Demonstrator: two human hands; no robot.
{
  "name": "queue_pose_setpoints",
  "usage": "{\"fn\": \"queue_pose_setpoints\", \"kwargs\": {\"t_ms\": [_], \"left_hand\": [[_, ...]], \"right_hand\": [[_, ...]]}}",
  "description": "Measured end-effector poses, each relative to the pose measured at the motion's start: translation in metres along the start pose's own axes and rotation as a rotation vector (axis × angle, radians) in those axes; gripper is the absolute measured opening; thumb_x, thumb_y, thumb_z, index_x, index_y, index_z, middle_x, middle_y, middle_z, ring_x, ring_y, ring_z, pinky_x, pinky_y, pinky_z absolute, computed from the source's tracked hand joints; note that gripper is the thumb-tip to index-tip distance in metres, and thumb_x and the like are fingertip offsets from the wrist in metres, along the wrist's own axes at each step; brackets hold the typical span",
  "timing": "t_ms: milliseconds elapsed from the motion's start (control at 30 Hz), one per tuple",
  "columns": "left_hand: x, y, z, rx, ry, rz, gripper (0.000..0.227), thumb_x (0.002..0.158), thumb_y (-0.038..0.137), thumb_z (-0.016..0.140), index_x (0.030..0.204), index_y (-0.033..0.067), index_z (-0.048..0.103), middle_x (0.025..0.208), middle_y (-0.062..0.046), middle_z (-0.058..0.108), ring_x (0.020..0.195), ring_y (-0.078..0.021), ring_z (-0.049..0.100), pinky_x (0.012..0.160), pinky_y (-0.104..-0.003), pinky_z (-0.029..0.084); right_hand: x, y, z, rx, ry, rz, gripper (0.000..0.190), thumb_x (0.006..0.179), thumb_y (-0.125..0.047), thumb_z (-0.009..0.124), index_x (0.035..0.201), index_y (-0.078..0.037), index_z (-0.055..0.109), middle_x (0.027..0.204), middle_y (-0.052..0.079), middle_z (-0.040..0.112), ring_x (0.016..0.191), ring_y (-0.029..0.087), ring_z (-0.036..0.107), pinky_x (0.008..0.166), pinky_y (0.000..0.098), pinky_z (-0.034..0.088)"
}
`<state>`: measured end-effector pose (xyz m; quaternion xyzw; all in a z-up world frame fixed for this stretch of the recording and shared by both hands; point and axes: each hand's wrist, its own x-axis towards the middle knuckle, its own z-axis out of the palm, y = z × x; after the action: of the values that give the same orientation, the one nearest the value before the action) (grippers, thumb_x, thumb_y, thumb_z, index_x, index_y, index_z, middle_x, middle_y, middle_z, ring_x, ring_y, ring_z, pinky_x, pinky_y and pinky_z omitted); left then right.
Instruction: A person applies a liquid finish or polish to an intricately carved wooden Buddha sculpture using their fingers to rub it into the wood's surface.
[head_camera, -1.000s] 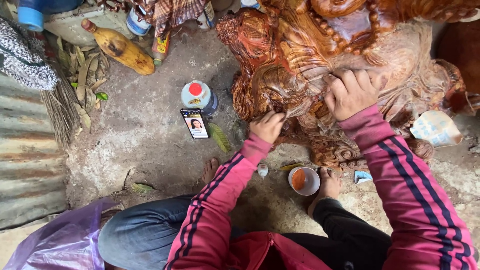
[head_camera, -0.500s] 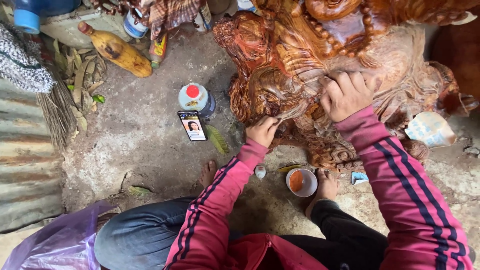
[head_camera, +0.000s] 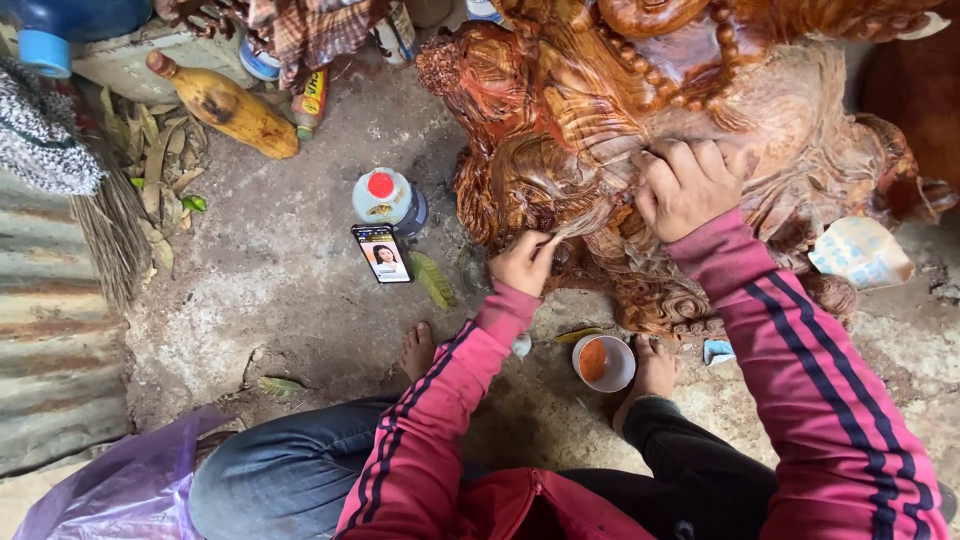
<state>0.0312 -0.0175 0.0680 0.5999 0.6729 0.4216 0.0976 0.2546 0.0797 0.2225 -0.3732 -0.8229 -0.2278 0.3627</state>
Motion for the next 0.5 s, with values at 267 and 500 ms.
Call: {"fn": "queue_pose_setpoints", "kwargs": {"t_ms": [267, 500], "left_hand": [[0.009, 0.037, -0.010, -0.076, -0.073, -0.075, 0.011, 0.088, 0.032, 0.076, 0.096, 0.0252, 0.073, 0.077, -0.002, 0.074, 0.074, -0.0295, 0.074, 0.067, -0.042, 0.059], [0.006, 0.029, -0.013, -0.014, 0.104, -0.017, 0.012, 0.082, 0.031, 0.083, 0.087, 0.0235, 0.076, 0.073, 0.000, 0.074, 0.074, -0.0228, 0.074, 0.065, -0.035, 0.060]], "right_hand": [[-0.002, 0.000, 0.001, -0.011, -0.004, -0.014, 0.011, 0.097, -0.025, 0.064, 0.102, -0.018, 0.071, 0.103, 0.002, 0.065, 0.093, 0.023, 0.059, 0.087, 0.0384, 0.041], [-0.015, 0.005, 0.009, 0.014, 0.010, -0.041, 0.012, 0.096, -0.022, 0.064, 0.105, -0.017, 0.071, 0.105, 0.003, 0.065, 0.093, 0.023, 0.059, 0.088, 0.0385, 0.039]]}}
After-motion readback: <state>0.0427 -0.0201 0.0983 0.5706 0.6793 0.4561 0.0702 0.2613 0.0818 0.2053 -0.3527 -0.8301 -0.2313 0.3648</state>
